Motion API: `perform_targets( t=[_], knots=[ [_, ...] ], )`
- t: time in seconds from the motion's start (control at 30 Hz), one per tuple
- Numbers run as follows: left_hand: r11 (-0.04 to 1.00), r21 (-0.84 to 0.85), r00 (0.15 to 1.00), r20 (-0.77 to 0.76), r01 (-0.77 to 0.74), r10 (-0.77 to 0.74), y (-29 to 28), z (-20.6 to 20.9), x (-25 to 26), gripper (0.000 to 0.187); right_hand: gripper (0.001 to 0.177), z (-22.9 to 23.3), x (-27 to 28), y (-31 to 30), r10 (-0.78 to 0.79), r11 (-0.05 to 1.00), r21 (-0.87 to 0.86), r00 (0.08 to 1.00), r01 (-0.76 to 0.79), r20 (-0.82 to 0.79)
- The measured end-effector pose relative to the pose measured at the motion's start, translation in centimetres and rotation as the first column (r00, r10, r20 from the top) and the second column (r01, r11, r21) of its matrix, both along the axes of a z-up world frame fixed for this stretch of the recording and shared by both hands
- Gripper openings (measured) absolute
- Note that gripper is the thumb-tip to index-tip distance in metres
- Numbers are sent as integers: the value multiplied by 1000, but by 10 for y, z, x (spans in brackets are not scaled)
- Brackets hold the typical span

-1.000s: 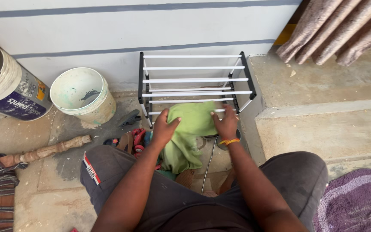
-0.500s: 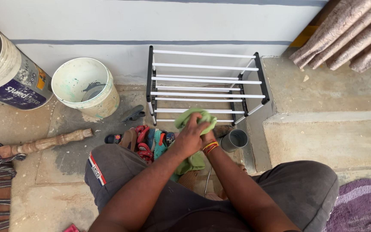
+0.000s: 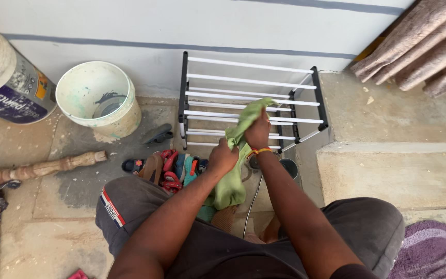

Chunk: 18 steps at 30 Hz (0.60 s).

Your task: The person sits on a low stool and wipes the bars of a white and black shoe rack using a green cloth. They repeatedly dip the cloth into a metal cup to wet it and continue wiping the rack's horizontal and vertical bars.

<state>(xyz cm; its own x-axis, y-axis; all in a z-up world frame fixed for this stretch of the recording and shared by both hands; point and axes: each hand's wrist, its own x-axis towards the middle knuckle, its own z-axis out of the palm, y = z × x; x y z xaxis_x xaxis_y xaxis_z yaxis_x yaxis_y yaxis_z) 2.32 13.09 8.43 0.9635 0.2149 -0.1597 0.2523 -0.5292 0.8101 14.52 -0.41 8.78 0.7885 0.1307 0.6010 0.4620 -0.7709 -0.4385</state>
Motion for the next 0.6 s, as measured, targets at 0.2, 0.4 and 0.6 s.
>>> perform_targets(
  t=[0.2, 0.4, 0.6],
  knots=[
    [975, 217, 988, -152, 38, -5, 57, 31, 4, 62, 40, 15, -19, 62, -12, 947, -322, 997, -11, -70],
    [945, 141, 944, -112, -294, 310, 131, 79, 10, 66, 42, 17, -18, 142, 266, 926, -259, 962, -274, -69],
    [930, 341, 983, -70, -135, 168, 155, 66, 25, 74, 34, 36, -29, 182, 282, 907, -273, 945, -320, -167]
  ],
)
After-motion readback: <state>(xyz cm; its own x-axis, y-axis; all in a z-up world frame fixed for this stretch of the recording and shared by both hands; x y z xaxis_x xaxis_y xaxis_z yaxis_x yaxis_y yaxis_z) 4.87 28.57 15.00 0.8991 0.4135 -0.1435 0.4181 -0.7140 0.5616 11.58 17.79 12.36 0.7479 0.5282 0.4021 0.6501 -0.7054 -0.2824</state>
